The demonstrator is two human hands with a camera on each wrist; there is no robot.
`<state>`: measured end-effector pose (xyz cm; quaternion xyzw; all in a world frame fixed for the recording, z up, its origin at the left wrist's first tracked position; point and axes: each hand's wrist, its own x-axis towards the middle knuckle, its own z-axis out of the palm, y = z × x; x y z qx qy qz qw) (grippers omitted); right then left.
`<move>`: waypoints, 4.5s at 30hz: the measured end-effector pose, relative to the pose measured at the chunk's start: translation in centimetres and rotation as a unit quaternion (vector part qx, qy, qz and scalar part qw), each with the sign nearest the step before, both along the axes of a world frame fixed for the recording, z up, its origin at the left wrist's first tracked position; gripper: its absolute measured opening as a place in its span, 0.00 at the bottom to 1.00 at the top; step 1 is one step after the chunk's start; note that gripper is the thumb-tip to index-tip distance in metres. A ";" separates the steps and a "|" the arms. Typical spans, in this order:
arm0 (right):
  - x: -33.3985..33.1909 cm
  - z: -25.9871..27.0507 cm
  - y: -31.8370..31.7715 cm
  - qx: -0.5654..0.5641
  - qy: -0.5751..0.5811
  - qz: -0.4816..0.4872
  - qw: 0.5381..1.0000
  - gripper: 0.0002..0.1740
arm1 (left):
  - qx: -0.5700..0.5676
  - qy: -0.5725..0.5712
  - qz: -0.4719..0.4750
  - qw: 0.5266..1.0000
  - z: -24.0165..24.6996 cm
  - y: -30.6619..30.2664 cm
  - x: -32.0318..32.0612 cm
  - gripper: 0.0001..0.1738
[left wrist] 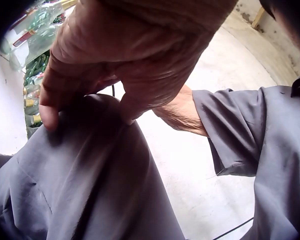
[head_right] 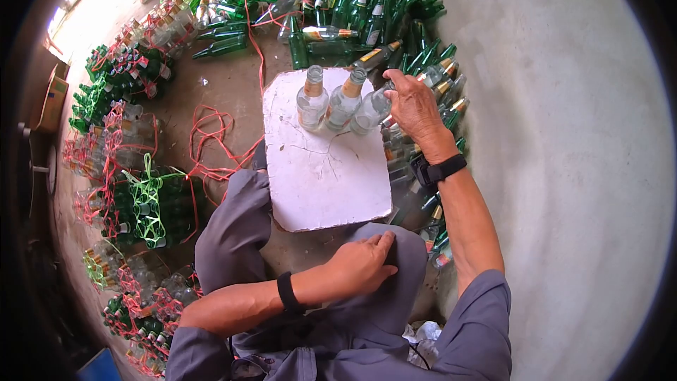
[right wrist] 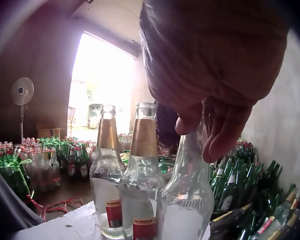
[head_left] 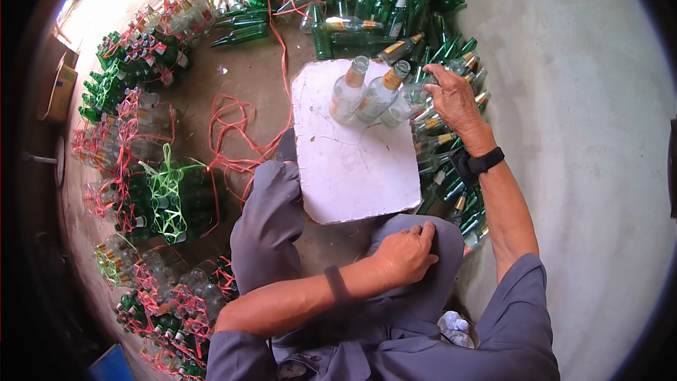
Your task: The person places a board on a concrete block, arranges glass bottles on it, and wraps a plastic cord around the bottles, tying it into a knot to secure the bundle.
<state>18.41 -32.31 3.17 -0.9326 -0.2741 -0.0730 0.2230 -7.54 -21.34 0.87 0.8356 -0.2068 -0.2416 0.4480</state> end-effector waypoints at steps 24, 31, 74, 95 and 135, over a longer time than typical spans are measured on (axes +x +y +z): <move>0.4 -0.8 0.1 0.013 -0.022 -0.017 1.000 0.23 | -0.004 0.005 -0.004 1.000 0.3 0.0 0.3 0.38; 0.6 -1.5 0.2 0.032 -0.023 -0.032 0.999 0.26 | -0.004 0.001 -0.006 1.000 0.1 -0.1 0.3 0.38; -15.6 -13.9 -19.4 -0.086 0.257 -0.273 0.923 0.23 | -0.003 -0.009 -0.004 1.000 0.3 -0.1 0.1 0.37; -27.2 -16.7 -33.7 -0.279 0.136 -0.353 0.882 0.30 | -0.046 -0.001 -0.032 0.998 -0.6 -1.0 1.1 0.43; -24.3 0.9 -16.8 -0.240 0.116 -0.201 0.943 0.18 | -0.104 0.035 0.047 0.993 -1.4 2.1 2.1 0.29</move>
